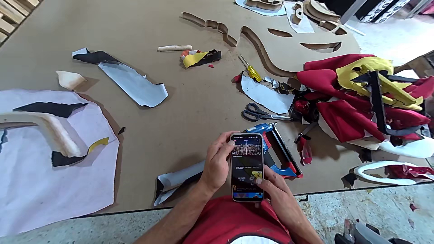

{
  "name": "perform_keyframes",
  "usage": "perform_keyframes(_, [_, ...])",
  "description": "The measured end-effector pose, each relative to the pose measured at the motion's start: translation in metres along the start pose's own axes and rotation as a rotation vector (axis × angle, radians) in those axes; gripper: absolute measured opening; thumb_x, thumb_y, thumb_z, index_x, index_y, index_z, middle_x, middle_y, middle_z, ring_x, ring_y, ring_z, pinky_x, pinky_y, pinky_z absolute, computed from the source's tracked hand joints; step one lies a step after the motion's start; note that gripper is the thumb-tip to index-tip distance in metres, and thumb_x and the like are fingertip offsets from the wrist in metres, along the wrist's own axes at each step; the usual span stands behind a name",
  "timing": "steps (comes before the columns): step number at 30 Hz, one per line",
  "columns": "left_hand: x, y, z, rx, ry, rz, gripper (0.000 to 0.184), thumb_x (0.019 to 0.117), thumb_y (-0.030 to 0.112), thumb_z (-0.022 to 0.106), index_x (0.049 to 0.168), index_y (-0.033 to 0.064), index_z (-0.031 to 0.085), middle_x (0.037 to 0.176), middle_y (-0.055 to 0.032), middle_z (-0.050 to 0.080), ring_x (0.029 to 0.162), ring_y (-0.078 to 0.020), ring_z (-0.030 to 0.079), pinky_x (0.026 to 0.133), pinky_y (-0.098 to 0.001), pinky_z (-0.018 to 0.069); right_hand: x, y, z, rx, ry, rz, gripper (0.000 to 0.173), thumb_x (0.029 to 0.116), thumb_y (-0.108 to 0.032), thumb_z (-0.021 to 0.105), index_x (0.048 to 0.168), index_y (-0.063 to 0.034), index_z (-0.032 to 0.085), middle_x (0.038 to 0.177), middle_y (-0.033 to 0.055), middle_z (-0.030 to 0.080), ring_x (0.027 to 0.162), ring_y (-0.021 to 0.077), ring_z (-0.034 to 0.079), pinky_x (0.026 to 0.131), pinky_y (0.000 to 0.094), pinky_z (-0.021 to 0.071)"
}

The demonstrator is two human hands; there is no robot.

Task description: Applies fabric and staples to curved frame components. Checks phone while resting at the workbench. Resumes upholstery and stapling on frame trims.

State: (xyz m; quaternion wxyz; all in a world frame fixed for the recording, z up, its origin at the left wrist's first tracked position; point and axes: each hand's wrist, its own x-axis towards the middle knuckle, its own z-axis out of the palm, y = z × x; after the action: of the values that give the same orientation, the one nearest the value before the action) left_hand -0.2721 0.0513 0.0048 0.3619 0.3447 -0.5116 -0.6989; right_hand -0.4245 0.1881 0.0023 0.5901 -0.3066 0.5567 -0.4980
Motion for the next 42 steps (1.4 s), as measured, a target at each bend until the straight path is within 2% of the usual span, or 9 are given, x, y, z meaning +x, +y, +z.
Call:
perform_keyframes(3, [0.0007,-0.0007,-0.0006,-0.003,-0.001,0.003,0.044,0.1054,0.017,0.031,0.135,0.0047,0.061,0.114,-0.0136,0.072,0.098,-0.0222,0.072,0.084,-0.0391,0.0611,0.0008,-0.001,-0.0004,0.002,-0.003,0.006,0.034,0.1022,-0.014,0.042,0.129,-0.0018,0.06,0.108,0.0104,0.073,0.086,0.02,0.074,0.059,0.034,0.0625])
perform_keyframes(8, [0.0013,-0.0005,0.0008,-0.024,-0.013,0.0,0.04,0.1016,0.009,0.039,0.136,0.0031,0.059,0.111,-0.0158,0.072,0.097,-0.024,0.072,0.086,-0.0402,0.0613,0.002,-0.002,-0.0011,0.001,-0.005,0.014,0.034,0.1018,-0.014,0.042,0.128,-0.0023,0.06,0.108,0.0105,0.073,0.086,0.02,0.074,0.057,0.0336,0.062])
perform_keyframes(12, [0.0014,0.0008,0.0044,0.04,0.051,-0.031,0.036,0.0981,0.005,0.052,0.133,0.0056,0.061,0.105,-0.0143,0.074,0.089,-0.0237,0.074,0.077,-0.0379,0.0639,0.003,-0.0024,-0.0013,0.003,-0.016,0.01,0.034,0.102,-0.014,0.043,0.128,-0.002,0.06,0.109,0.0104,0.073,0.087,0.0198,0.074,0.059,0.0335,0.0626])
perform_keyframes(14, [0.0014,0.0005,0.0057,0.06,0.081,-0.031,0.034,0.0978,0.004,0.055,0.131,0.006,0.062,0.102,-0.0136,0.075,0.086,-0.0234,0.075,0.075,-0.037,0.0642,0.0032,-0.0026,-0.0015,0.003,-0.023,0.006,0.034,0.1022,-0.013,0.043,0.129,-0.0018,0.06,0.109,0.0103,0.073,0.088,0.0193,0.074,0.06,0.033,0.0625])
perform_keyframes(19, [0.0022,-0.0019,0.0007,-0.001,0.016,0.014,0.039,0.1027,0.013,0.038,0.133,0.0031,0.061,0.108,-0.0146,0.073,0.094,-0.0223,0.073,0.082,-0.038,0.0617,0.0032,-0.0024,-0.0021,-0.003,-0.021,-0.001,0.033,0.1021,-0.013,0.043,0.127,-0.0023,0.061,0.109,0.0091,0.073,0.089,0.0179,0.074,0.064,0.0324,0.063])
perform_keyframes(22, [0.0033,-0.0028,0.0,0.005,0.024,0.01,0.043,0.1051,0.017,0.032,0.132,0.0041,0.062,0.111,-0.0136,0.073,0.095,-0.0217,0.073,0.082,-0.038,0.0615,0.0037,-0.0021,-0.0022,-0.013,-0.016,-0.001,0.033,0.1021,-0.015,0.043,0.127,-0.0026,0.061,0.108,0.0091,0.074,0.089,0.0181,0.073,0.064,0.0325,0.0628])
perform_keyframes(26, [0.0029,-0.0031,0.0002,-0.012,0.031,-0.002,0.045,0.1058,0.018,0.029,0.132,0.0037,0.063,0.11,-0.0139,0.073,0.095,-0.0215,0.072,0.082,-0.0381,0.0608,0.0035,-0.0008,-0.0024,-0.008,-0.018,-0.001,0.033,0.1018,-0.014,0.043,0.128,-0.0019,0.061,0.109,0.01,0.073,0.09,0.0193,0.073,0.064,0.0333,0.0631])
perform_keyframes(30, [0.0024,-0.0031,-0.001,-0.019,0.02,-0.012,0.047,0.1076,0.02,0.026,0.132,0.0044,0.063,0.111,-0.0142,0.073,0.096,-0.0224,0.072,0.085,-0.0395,0.0607,0.0026,-0.0018,-0.0017,-0.017,-0.015,0.013,0.034,0.1017,-0.015,0.043,0.128,-0.0027,0.061,0.109,0.0099,0.074,0.087,0.0197,0.074,0.059,0.0337,0.0627])
perform_keyframes(42, [0.0019,-0.0025,-0.0021,-0.043,0.03,-0.018,0.046,0.108,0.02,0.026,0.133,0.0039,0.062,0.109,-0.0151,0.073,0.094,-0.0225,0.072,0.084,-0.0392,0.061,0.0031,-0.0029,-0.0014,-0.015,-0.024,0.022,0.034,0.1011,-0.015,0.042,0.127,-0.0022,0.06,0.108,0.0098,0.074,0.087,0.0193,0.074,0.06,0.0331,0.0625])
